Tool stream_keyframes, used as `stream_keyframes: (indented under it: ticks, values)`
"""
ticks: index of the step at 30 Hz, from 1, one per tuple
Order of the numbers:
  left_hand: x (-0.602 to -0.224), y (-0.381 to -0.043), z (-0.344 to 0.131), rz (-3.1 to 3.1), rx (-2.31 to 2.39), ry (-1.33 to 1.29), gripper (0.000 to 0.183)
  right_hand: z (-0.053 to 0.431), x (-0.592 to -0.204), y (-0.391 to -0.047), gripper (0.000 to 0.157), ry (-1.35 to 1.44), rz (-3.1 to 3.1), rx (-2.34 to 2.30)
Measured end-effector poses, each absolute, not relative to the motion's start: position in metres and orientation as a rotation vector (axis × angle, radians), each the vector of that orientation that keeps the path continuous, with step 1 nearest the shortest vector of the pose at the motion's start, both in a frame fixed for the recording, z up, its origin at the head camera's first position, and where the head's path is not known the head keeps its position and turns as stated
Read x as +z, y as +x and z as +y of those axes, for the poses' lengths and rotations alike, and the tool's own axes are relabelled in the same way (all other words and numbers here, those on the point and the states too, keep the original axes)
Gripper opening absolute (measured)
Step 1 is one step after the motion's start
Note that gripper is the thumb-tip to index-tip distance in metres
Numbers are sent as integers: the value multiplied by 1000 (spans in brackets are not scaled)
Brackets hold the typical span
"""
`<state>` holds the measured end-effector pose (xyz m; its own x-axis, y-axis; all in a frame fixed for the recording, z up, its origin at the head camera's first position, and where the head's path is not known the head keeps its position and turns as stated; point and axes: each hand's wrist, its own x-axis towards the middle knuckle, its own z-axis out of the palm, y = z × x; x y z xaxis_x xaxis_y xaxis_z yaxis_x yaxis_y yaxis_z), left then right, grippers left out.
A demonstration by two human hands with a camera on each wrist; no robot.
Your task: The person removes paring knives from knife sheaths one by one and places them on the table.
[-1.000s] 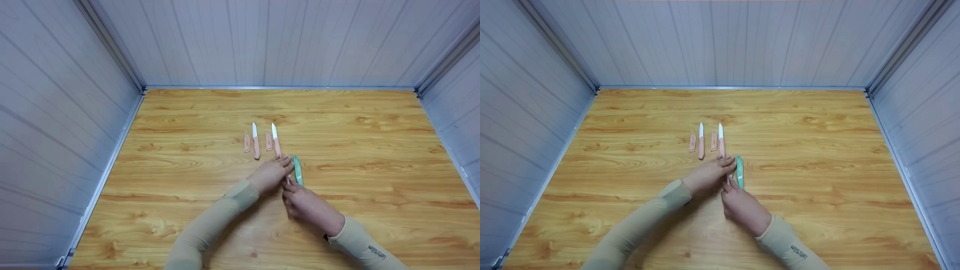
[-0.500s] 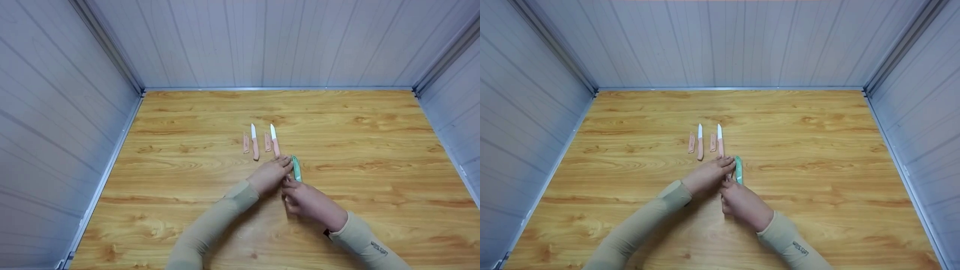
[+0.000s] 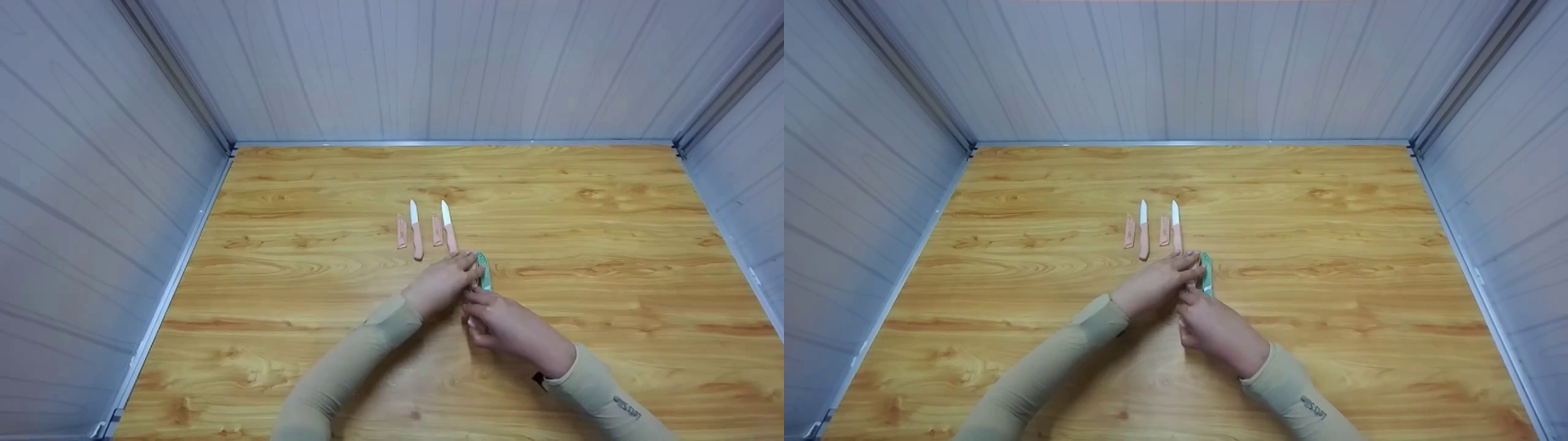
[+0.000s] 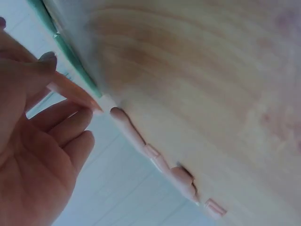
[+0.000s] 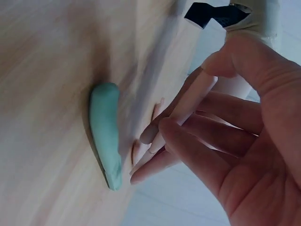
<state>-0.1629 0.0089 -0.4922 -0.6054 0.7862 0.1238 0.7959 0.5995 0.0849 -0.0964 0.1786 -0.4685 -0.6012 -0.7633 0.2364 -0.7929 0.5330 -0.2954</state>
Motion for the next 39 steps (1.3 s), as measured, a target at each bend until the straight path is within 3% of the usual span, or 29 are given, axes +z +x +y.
stream_keyframes:
  ticks: [5,13,24,39]
  values:
    - [-482,-161,6,-2751,-207,-1325,45,183,-463,-91,35,1306,-2569,493]
    - [-474,-159,6,-2760,-116,-1277,61,181,-459,-89,33,1255,-2480,451]
    - [-472,-154,6,-2623,42,-1135,54,187,-456,-85,31,1232,-2438,484]
    - [-468,-147,-2,-2480,-40,-1039,42,197,-446,-82,49,1268,-2453,532]
